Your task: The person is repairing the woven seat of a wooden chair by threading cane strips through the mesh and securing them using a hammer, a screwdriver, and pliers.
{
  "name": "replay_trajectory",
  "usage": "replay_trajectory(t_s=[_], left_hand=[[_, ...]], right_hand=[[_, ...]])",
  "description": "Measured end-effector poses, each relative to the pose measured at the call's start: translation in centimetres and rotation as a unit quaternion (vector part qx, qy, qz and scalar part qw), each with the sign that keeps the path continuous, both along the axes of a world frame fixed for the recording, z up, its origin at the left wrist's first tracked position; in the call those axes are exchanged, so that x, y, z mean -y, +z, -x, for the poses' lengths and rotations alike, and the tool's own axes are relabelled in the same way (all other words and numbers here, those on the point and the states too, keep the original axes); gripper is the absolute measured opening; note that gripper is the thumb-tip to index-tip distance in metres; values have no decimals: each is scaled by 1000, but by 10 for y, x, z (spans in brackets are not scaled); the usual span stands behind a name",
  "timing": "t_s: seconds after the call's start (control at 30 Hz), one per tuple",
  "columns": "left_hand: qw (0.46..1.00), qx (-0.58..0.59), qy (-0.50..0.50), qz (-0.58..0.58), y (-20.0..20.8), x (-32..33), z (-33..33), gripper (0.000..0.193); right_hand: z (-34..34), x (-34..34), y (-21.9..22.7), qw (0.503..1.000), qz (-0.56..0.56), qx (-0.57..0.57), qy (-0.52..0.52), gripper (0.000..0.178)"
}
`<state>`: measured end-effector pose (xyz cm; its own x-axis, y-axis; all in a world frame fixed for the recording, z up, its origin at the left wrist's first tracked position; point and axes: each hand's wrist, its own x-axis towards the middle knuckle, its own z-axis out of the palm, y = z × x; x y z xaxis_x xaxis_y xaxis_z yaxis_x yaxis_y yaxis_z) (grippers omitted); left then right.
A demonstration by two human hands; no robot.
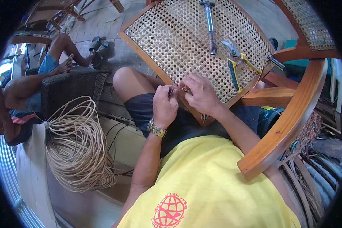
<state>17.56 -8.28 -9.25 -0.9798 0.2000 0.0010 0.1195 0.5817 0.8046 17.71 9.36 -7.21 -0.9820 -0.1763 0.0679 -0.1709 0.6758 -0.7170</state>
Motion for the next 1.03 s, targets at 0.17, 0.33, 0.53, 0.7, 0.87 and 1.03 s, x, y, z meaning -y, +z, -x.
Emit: replay_trajectory(t_s=[0.17,0.33,0.53,0.7,0.87,1.03], left_hand=[[987,107,24,-116,-5,-2,-4,13],[962,170,62,-204,-16,-3,-4,11],[998,13,59,-36,0,-14,-12,10],[988,-22,108,-107,-17,-8,-16,20],[956,95,178,-212,-21,-2,-10,18],[932,165,175,-273,-23,7,-5,19]], right_hand=[[-3,0,-1,1000,-11,-5,13,14],[-4,5,1,998,-38,-38,11,11],[-9,5,-9,998,-3,-68,-16,8],[-10,15,-8,997,4,-59,-44,9],[-8,15,-8,995,-48,-78,-27,12],[-7,18,-7,991,-94,-96,-19,15]])
